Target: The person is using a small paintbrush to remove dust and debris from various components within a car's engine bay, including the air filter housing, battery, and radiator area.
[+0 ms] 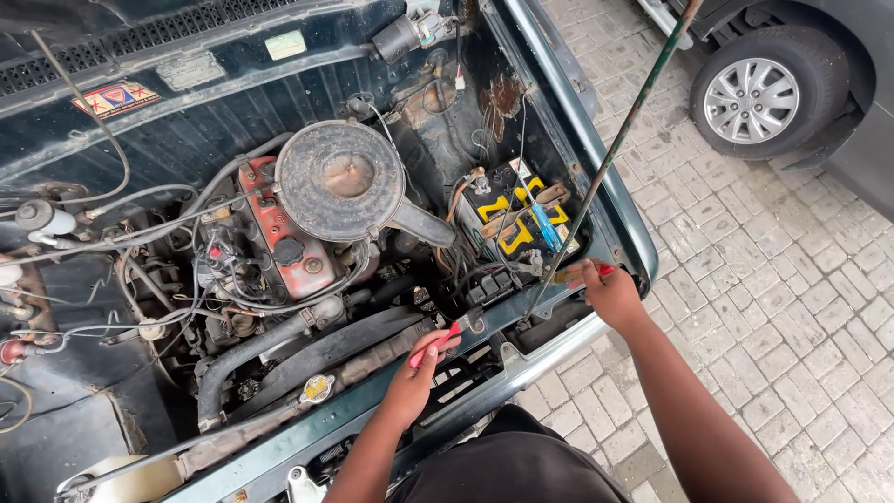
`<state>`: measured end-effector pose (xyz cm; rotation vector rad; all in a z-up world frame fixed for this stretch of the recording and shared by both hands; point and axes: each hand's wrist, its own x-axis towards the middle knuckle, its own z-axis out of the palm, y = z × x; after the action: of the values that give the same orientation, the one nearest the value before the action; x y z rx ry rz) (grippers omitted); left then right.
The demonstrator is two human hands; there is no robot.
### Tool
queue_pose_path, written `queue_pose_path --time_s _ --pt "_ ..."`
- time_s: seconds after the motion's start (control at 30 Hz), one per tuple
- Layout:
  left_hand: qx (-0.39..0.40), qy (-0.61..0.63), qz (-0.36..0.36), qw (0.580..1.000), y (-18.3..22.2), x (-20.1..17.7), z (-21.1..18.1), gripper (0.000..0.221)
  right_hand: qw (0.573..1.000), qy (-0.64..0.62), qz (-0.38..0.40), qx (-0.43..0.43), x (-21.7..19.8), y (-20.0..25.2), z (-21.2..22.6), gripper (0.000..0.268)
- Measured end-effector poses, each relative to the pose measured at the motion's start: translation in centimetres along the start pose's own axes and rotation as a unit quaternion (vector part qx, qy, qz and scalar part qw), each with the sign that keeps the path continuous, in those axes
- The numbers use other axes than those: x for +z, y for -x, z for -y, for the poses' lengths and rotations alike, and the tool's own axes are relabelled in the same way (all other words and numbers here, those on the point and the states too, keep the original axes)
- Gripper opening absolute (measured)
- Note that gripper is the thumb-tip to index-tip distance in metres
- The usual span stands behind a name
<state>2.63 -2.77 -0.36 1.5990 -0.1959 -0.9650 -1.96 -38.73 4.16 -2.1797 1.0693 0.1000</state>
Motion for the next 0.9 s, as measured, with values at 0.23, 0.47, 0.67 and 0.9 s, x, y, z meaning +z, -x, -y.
queue_pose_path --time_s 0.23,0.47,0.67,0.9 --pt "0.000 -0.004 0.002 1.000 0.0 0.0 0.0 0.048 0.995 -0.084 0.026 0.043 0.8 0.6 0.8 0.042" --pt "0.026 0.002 0.010 1.000 -0.3 -0.1 0.4 0.049 0.988 -0.126 -0.091 0.004 1.2 1.4 -2.5 0.041" --pt "0.041 0.007 0.015 0.999 -0.3 -0.2 0.2 0.048 0.990 -0.131 -0.035 -0.042 3.7 6.9 -3.3 0.049" --pt "0.037 0.000 0.018 0.999 -0.3 -0.2 0.1 0.046 0.982 -0.164 -0.083 0.052 5.0 8.1 -5.3 0.043"
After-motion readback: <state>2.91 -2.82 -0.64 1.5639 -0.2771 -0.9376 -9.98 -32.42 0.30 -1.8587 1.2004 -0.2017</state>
